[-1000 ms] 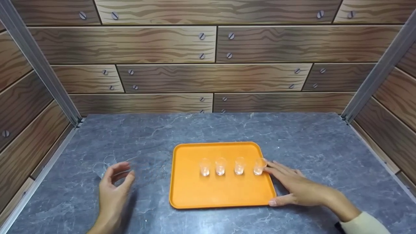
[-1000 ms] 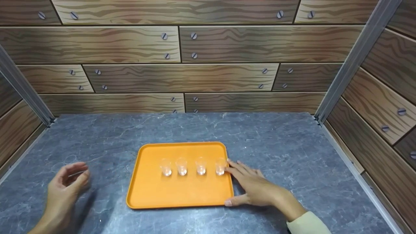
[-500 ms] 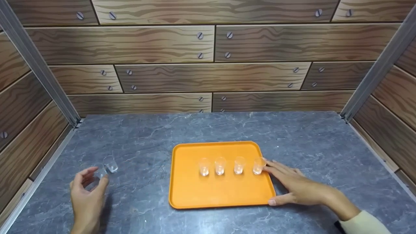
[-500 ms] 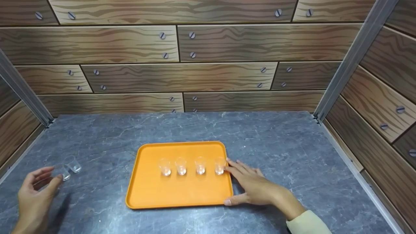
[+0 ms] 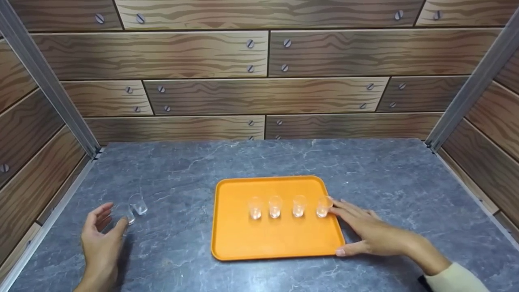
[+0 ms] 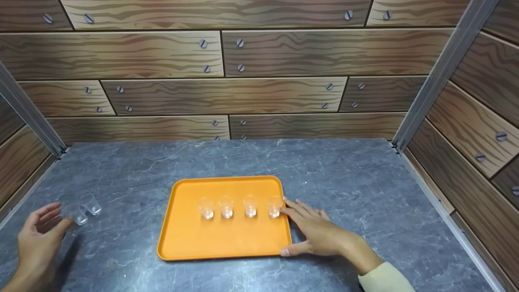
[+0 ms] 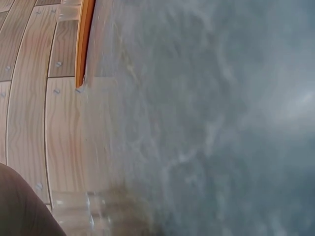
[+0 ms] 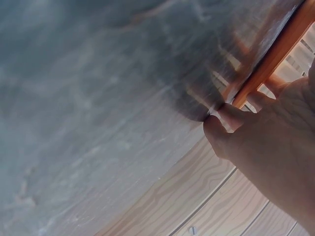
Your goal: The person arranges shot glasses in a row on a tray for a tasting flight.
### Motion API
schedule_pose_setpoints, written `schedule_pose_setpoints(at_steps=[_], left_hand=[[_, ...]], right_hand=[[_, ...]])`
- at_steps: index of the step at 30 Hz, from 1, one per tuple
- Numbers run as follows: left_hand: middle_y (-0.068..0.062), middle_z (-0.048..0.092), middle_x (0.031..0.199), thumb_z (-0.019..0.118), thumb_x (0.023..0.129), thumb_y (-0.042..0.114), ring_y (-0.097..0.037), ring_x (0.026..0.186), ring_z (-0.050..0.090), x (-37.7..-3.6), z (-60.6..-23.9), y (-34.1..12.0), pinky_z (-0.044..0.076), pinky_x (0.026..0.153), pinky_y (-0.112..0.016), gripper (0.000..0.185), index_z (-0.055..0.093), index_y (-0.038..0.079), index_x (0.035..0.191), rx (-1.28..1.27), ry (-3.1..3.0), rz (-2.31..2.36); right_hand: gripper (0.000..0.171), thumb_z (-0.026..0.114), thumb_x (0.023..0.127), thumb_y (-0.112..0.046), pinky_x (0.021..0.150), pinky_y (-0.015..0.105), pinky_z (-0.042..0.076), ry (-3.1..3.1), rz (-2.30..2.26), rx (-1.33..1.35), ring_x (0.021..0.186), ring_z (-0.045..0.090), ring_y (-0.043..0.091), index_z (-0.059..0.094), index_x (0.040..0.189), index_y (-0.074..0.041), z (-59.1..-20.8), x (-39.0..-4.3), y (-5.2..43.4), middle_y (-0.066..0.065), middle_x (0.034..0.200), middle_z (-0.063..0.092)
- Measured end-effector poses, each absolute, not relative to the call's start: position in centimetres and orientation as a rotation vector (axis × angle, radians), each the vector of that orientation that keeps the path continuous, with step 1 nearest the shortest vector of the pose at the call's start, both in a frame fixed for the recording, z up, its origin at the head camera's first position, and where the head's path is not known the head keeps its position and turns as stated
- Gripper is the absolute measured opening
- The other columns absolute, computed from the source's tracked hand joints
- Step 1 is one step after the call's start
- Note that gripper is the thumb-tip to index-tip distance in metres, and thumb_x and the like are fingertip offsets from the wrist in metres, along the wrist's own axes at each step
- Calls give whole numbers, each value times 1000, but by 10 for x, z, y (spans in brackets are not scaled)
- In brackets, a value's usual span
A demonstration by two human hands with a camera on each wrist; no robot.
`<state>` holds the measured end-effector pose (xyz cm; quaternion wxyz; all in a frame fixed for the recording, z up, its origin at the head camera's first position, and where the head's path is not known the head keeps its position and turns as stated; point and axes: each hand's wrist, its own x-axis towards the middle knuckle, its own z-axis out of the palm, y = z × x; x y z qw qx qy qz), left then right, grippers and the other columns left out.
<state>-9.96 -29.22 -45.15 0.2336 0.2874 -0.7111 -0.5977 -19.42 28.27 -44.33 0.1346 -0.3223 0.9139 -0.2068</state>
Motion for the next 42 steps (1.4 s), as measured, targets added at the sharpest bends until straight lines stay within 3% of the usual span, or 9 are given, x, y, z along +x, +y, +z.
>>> schedule_pose_setpoints(at_steps=[6,15,21,30,38,42], left_hand=[[-6,48,145,69,93,3,-25,136,42,-104,-449,-295,43,86,-12,51,56,19,139,823,-1966,-1705],[-4,59,131,71,91,0,-17,115,52,-109,-452,-300,47,82,-9,49,58,13,136,768,-2002,-1683],[-9,61,133,71,90,-1,-17,114,53,-114,-452,-301,50,77,-8,55,56,15,141,792,-2053,-1638],[19,70,96,76,86,2,1,88,61,-114,-455,-306,51,73,-11,51,59,9,134,743,-2109,-1517],[10,75,105,81,86,7,5,84,63,-108,-459,-308,52,73,-11,45,68,9,129,748,-2190,-1460],[12,75,107,83,85,10,6,85,63,-106,-459,-307,54,73,-12,47,68,9,130,755,-2191,-1471]], right_hand=[[95,69,85,-69,107,86,10,2659,-595,-933,156,16,39,26,162,-33,-442,-194,283,2,173,13],[93,69,86,-68,104,88,12,2676,-589,-954,155,19,39,28,161,-34,-442,-193,283,2,172,16],[93,70,85,-68,104,88,10,2664,-599,-935,156,17,39,27,161,-36,-442,-194,283,0,172,14],[93,69,85,-69,105,88,9,2663,-598,-927,156,17,40,26,161,-36,-443,-194,283,0,172,14],[93,69,85,-69,105,88,9,2662,-595,-925,155,17,41,27,162,-35,-444,-194,282,3,172,15],[93,69,85,-69,103,89,11,2656,-600,-937,155,17,41,27,161,-35,-443,-194,282,0,172,15]])
